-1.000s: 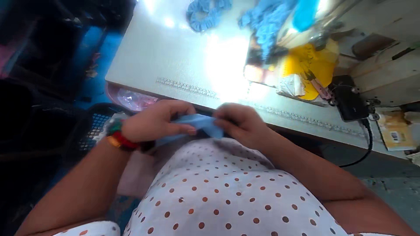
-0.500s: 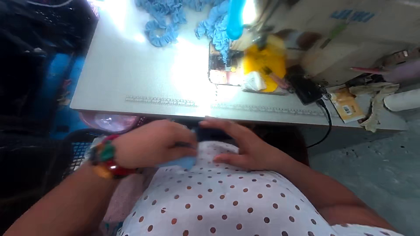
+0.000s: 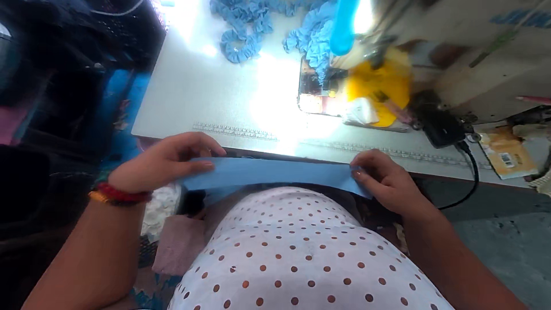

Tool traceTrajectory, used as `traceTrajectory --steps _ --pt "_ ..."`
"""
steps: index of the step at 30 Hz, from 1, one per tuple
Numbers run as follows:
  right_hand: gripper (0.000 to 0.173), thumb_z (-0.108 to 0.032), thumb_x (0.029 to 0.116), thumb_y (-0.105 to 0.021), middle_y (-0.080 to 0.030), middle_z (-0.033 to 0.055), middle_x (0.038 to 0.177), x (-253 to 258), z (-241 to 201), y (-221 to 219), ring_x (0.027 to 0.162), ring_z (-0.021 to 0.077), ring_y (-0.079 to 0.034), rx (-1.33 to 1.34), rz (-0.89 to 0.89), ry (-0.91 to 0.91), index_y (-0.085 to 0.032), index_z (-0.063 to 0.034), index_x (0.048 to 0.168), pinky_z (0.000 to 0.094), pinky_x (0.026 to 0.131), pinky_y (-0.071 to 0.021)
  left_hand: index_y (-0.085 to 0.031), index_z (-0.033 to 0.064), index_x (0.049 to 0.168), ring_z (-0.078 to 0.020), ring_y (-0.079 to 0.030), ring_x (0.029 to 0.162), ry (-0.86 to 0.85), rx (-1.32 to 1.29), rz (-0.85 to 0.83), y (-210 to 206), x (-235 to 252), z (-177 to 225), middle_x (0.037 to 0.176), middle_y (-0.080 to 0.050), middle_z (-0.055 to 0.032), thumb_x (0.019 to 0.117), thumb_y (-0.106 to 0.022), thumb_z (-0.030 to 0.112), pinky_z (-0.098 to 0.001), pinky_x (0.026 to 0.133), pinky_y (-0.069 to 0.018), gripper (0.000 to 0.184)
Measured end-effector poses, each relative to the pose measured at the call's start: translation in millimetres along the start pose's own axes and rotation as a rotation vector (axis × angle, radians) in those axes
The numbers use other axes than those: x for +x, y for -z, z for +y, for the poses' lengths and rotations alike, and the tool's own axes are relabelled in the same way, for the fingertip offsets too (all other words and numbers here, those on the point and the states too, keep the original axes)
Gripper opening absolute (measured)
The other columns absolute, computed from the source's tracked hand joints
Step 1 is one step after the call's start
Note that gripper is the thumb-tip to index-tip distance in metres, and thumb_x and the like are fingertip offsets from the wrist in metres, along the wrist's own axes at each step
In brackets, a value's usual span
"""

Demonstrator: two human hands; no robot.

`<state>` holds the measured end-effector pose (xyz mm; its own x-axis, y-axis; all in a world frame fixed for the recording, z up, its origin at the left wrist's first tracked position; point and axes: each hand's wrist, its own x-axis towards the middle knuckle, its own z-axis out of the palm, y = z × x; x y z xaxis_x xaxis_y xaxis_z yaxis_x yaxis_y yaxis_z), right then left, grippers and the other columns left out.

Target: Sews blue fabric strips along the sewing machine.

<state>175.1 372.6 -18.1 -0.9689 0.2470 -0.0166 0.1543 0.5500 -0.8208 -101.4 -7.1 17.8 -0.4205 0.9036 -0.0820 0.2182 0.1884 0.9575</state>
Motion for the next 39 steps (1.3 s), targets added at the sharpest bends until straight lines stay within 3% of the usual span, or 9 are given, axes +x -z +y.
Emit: traceTrajectory --steps 2,6,9,14,18,23,25,28,39 --pt "0.022 -0.021 0.0959 -0.056 -0.067 0.0011 0.096 -3 3 -2 0.083 0.0026 -0.064 -0.119 -0.052 -0.058 -0.061 -0.0072 0.112 0.0249 0.075 -0.0564 -0.067 0.0158 0.115 0.0004 -0.066 0.076 -0.022 0.005 0.025 0 0 6 0.091 -0.071 0.0081 0.0914 -0.066 0.008 -0.0140 0.068 -0.0558 0.025" --pt "0.035 -0.028 0.0931 -0.071 -0.068 0.0209 0.113 10 -25 -32 0.105 0.0349 -0.068 -0.314 -0.115 0.159 -0.068 0.0016 0.110 0.0570 0.087 -0.0567 -0.075 0.0143 0.105 -0.0001 -0.064 0.093 -0.269 0.261 -0.143 -18 23 21 0.097 -0.069 0.0076 0.0985 -0.054 0.012 -0.0177 0.083 -0.0538 0.022" --pt "0.039 -0.033 0.0902 -0.077 -0.065 0.0129 0.127 31 -56 -74 0.120 0.0180 -0.063 -0.002 -0.118 0.449 -0.059 -0.0028 0.108 0.0361 0.097 -0.0561 -0.075 0.0141 0.095 -0.0046 -0.064 0.091 -0.426 0.394 -0.319 -59 53 47 0.093 -0.069 0.0049 0.0940 -0.051 0.005 -0.0233 0.081 -0.0541 0.026" --pt "0.052 -0.004 0.0835 -0.079 -0.066 -0.0024 0.096 50 -83 -101 0.087 0.0046 -0.069 0.714 -0.263 0.300 -0.040 -0.0148 0.117 0.0260 0.078 -0.0608 -0.072 0.0126 0.090 0.0018 -0.060 0.081 -0.366 0.325 -0.403 -63 80 68 0.088 -0.065 0.0060 0.0908 -0.057 0.004 -0.0140 0.069 -0.0499 0.017" --pt "0.046 -0.027 0.0856 -0.082 -0.062 0.0075 0.107 45 -74 -94 0.094 0.0116 -0.064 0.122 -0.102 0.503 -0.054 -0.0044 0.114 0.0266 0.077 -0.0573 -0.074 0.0117 0.095 0.0020 -0.062 0.068 -0.166 0.187 -0.380 -35 73 53 0.084 -0.070 0.0062 0.0960 -0.062 0.005 -0.0125 0.059 -0.0513 0.014" --pt "0.009 -0.014 0.0957 -0.066 -0.065 0.0162 0.105 44 -68 -90 0.085 0.0247 -0.068 -0.407 0.047 0.705 -0.071 -0.0067 0.096 0.0342 0.065 -0.0581 -0.073 0.0079 0.101 -0.0014 -0.062 0.059 0.050 0.081 -0.267 -36 60 40 0.081 -0.072 0.0016 0.1010 -0.052 0.000 -0.0147 0.052 -0.0505 0.022" --pt "0.011 -0.013 0.0951 -0.065 -0.067 0.0153 0.102 45 -68 -86 0.086 0.0232 -0.069 -0.360 0.083 0.697 -0.072 -0.0037 0.094 0.0334 0.068 -0.0591 -0.067 0.0103 0.101 -0.0011 -0.061 0.067 -0.025 0.146 -0.158 -49 51 35 0.085 -0.066 0.0039 0.0952 -0.062 0.013 -0.0164 0.058 -0.0515 0.008" --pt "0.012 -0.012 0.0949 -0.063 -0.068 0.0126 0.100 46 -73 -77 0.089 0.0186 -0.068 -0.285 0.114 0.677 -0.070 -0.0020 0.093 0.0288 0.074 -0.0581 -0.059 0.0127 0.096 -0.0058 -0.056 0.082 -0.262 0.481 0.044 -73 42 22 0.097 -0.056 0.0006 0.0766 -0.082 0.041 -0.0207 0.067 -0.0486 0.041" --pt "0.014 -0.016 0.0927 -0.065 -0.072 0.0057 0.095 40 -77 -63 0.087 0.0114 -0.067 -0.241 0.174 0.529 -0.074 -0.0057 0.090 0.0263 0.076 -0.0559 -0.066 0.0019 0.089 -0.0056 -0.062 0.092 -0.676 0.432 0.368 -93 39 -3 0.100 -0.064 -0.0088 0.0974 -0.064 0.019 -0.0151 0.081 -0.0520 0.019"
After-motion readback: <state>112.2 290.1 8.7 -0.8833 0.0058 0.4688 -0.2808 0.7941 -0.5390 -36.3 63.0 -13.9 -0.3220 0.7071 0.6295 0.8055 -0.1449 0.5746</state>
